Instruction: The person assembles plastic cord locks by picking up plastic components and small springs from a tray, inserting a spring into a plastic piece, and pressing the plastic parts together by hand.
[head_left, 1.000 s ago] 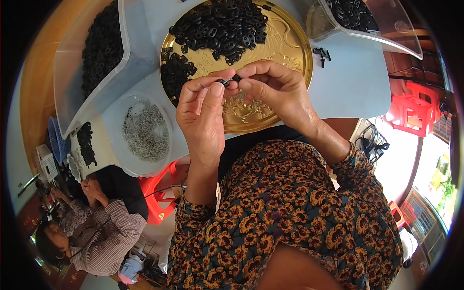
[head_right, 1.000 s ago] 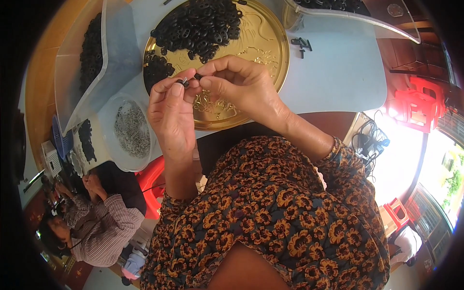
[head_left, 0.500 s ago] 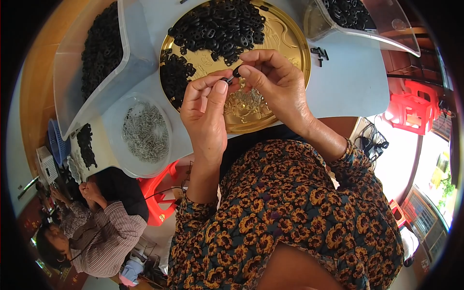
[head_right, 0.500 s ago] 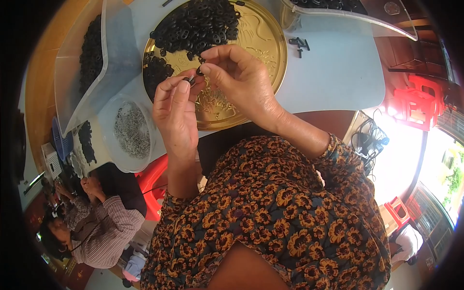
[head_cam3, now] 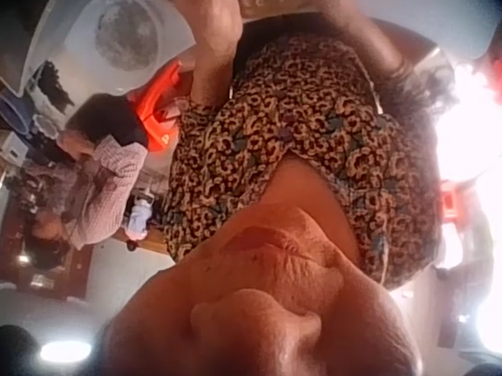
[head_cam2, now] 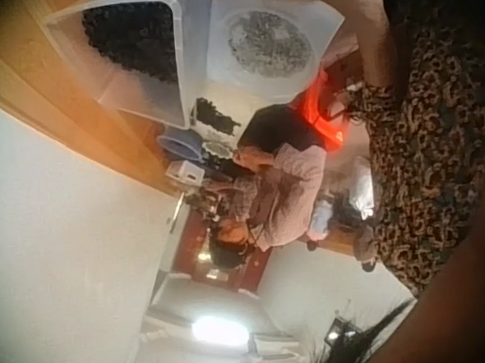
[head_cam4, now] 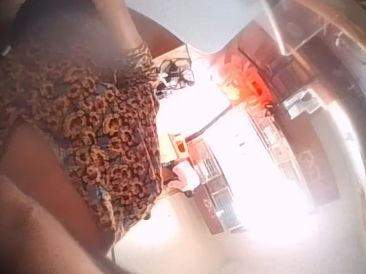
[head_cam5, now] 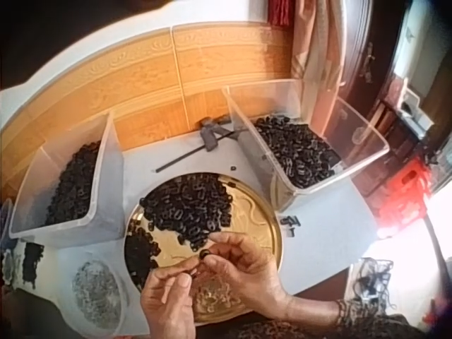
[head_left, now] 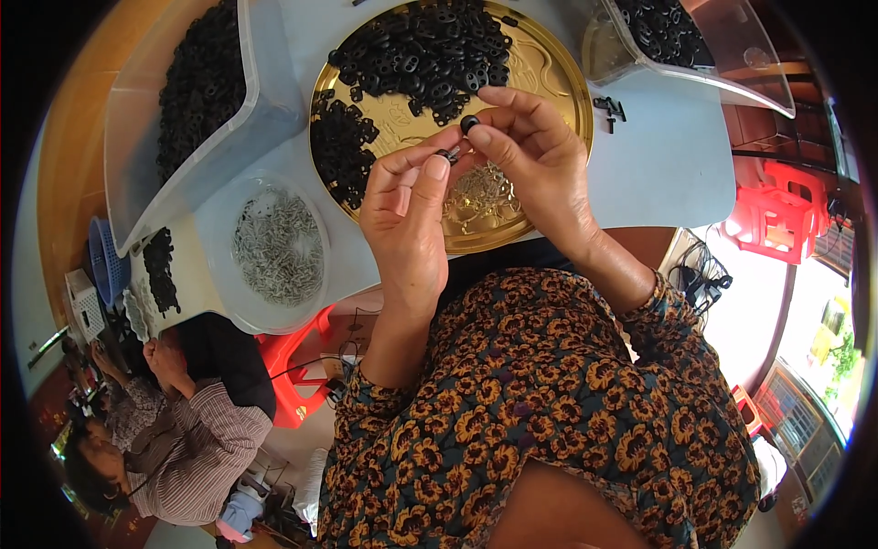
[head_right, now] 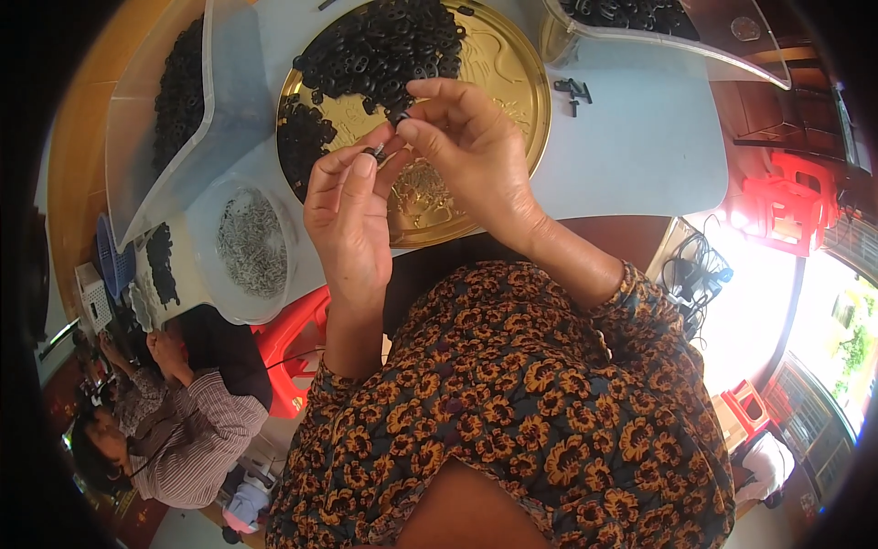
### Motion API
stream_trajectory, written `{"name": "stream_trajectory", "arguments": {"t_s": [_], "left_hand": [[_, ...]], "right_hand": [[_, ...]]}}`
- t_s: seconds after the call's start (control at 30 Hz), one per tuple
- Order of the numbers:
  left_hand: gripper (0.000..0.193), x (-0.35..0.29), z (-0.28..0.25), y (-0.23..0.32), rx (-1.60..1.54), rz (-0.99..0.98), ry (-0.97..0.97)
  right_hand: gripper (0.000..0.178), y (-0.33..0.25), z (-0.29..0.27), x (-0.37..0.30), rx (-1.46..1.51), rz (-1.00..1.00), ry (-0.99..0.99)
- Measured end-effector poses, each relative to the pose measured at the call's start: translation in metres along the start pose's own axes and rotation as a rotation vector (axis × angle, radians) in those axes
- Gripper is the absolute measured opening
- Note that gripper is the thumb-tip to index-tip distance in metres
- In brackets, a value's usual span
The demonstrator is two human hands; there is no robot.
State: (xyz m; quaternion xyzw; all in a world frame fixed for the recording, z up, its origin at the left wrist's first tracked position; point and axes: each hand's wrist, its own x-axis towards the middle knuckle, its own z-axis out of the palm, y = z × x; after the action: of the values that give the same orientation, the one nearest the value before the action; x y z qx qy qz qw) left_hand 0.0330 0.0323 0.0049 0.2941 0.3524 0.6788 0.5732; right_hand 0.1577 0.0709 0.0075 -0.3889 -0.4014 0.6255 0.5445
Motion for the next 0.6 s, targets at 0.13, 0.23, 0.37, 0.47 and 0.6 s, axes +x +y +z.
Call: {"name": "stream_trajectory", "arguments": {"t_s": [0.13, 0.23, 0.37, 0.47, 0.6], "left_hand": [[0.014, 0.002, -0.004, 0.002, 0.055, -0.021, 0.072], [0.014, 0.002, -0.007, 0.002, 0.118, -0.036, 0.102], [0.014, 0.002, -0.003, 0.004, 0.097, -0.048, 0.087], [0.014, 0.003, -0.002, 0.005, 0.098, -0.052, 0.079], [0.014, 0.003, -0.001, 0.005, 0.117, -0.051, 0.078]], "right_hand": [[0.021, -0.002, -0.012, 0.004, 0.029, 0.109, -0.052], [0.022, 0.0, -0.014, 0.003, 0.168, 0.18, -0.077], [0.023, 0.002, -0.015, 0.002, 0.196, 0.175, -0.088], [0.023, 0.002, -0.016, 0.001, 0.205, 0.174, -0.11], [0.025, 0.002, -0.015, 0.0, 0.212, 0.175, -0.13]]}}
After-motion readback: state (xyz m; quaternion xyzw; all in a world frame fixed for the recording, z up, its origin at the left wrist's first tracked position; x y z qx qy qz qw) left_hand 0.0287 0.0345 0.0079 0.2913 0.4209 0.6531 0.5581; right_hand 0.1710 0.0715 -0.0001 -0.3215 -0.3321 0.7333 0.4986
